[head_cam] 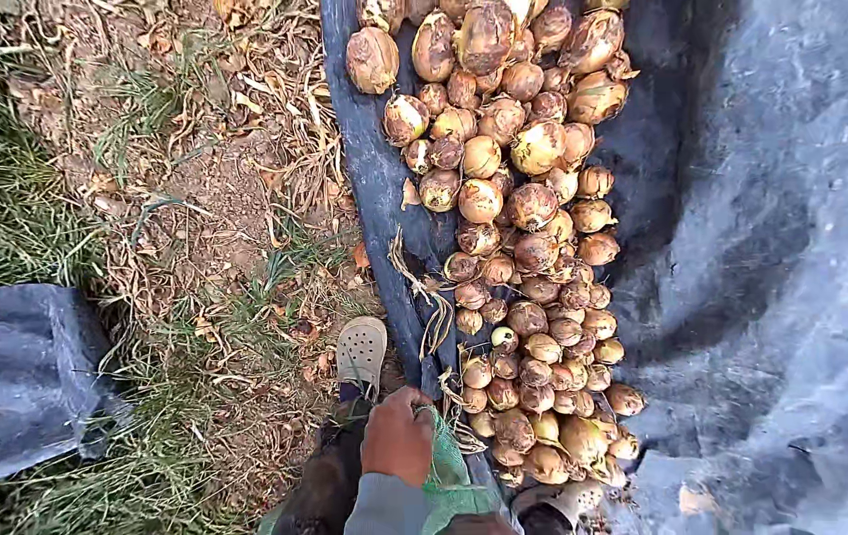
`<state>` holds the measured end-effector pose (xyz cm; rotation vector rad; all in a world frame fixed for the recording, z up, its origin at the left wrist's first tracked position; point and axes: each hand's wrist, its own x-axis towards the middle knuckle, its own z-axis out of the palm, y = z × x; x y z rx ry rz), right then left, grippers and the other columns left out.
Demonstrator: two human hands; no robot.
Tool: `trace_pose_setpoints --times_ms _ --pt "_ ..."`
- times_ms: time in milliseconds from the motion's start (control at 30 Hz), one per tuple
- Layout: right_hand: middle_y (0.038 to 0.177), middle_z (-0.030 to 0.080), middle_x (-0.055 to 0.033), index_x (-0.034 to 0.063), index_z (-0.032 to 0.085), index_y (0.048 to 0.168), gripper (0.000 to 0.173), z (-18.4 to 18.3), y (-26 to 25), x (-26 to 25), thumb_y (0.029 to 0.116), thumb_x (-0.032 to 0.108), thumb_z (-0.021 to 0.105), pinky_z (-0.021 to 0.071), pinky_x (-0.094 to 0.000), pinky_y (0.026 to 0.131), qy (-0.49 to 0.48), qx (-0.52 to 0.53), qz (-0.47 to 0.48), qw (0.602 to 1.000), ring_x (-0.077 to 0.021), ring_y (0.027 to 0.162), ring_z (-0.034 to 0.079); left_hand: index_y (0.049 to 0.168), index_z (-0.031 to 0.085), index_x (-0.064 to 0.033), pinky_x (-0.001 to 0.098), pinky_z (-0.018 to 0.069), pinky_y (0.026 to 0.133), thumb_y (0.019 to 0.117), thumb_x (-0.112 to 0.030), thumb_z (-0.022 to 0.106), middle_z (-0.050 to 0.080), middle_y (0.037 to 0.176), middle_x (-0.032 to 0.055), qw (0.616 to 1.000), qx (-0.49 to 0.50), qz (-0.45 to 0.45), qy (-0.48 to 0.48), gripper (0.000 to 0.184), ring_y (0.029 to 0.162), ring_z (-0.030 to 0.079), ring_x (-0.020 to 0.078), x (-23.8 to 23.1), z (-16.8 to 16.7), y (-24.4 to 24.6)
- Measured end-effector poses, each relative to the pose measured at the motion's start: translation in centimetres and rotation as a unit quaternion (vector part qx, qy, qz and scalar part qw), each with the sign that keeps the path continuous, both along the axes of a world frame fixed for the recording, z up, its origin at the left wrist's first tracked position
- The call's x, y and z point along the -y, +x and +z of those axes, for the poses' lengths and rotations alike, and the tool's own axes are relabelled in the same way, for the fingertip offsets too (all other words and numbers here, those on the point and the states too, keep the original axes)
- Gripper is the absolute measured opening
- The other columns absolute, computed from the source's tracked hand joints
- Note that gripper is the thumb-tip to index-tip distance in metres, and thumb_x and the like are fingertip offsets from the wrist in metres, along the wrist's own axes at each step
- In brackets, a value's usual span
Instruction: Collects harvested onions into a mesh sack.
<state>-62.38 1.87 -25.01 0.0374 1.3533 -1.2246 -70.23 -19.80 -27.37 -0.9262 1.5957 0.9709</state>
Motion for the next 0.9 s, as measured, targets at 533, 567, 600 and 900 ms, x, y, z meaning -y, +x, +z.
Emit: trace_pose_setpoints --times_ms 533,567,600,900 --pt "0.133 0.059 -0.0278 0.0123 0.064 0.135 0.034 -21.9 -25.9 8.9 0.1016 0.012 0.058 0.0545 -0.0644 0.08 0.28 -0.435 0.503 0.693 -0.0492 0.094 0.068 0.115 0.074 -0.0141 0.0459 0.0557 0.088 0.0984 -0.018 0.06 0.072 0.106 0.0059 1.0 0.0 -0.006 -0.007 0.022 0.096 0.068 0.021 -0.5 0.0 1.2" --pt "0.137 0.057 -0.0276 0.0158 0.062 0.139 0.041 -20.9 -26.0 8.3 0.0985 0.017 0.064 0.0546 -0.0649 0.078 0.273 -0.449 0.472 0.708 -0.0491 0.092 0.068 0.115 0.074 -0.0144 0.0462 0.0556 0.088 0.0986 -0.018 0.06 0.072 0.105 0.0059 1.0 -0.003 -0.008 -0.01 0.022 0.096 0.068 0.0211 -0.4 -0.1 1.0" --pt "0.138 0.056 -0.0265 0.0181 0.06 0.143 0.054 -19.3 -25.9 7.5 0.0909 0.024 0.073 0.0552 -0.0656 0.075 0.268 -0.459 0.415 0.738 -0.0484 0.092 0.068 0.114 0.074 -0.015 0.0465 0.0556 0.088 0.0991 -0.018 0.06 0.072 0.104 0.0059 1.0 -0.002 -0.009 -0.014 0.021 0.095 0.068 0.0212 -0.3 -0.2 0.8" --pt "0.105 0.074 -0.0066 0.0081 0.067 0.123 0.049 -2.2 2.6 -1.1 0.0842 0.037 0.076 0.0604 -0.039 0.083 -0.068 0.245 -0.269 0.929 -0.0173 0.094 0.071 0.111 0.075 -0.0121 0.055 0.0548 0.084 0.0989 -0.017 0.065 0.072 0.095 0.0102 0.999 -0.015 -0.012 -0.04 0.017 0.089 0.068 0.0276 -0.5 -0.4 0.5"
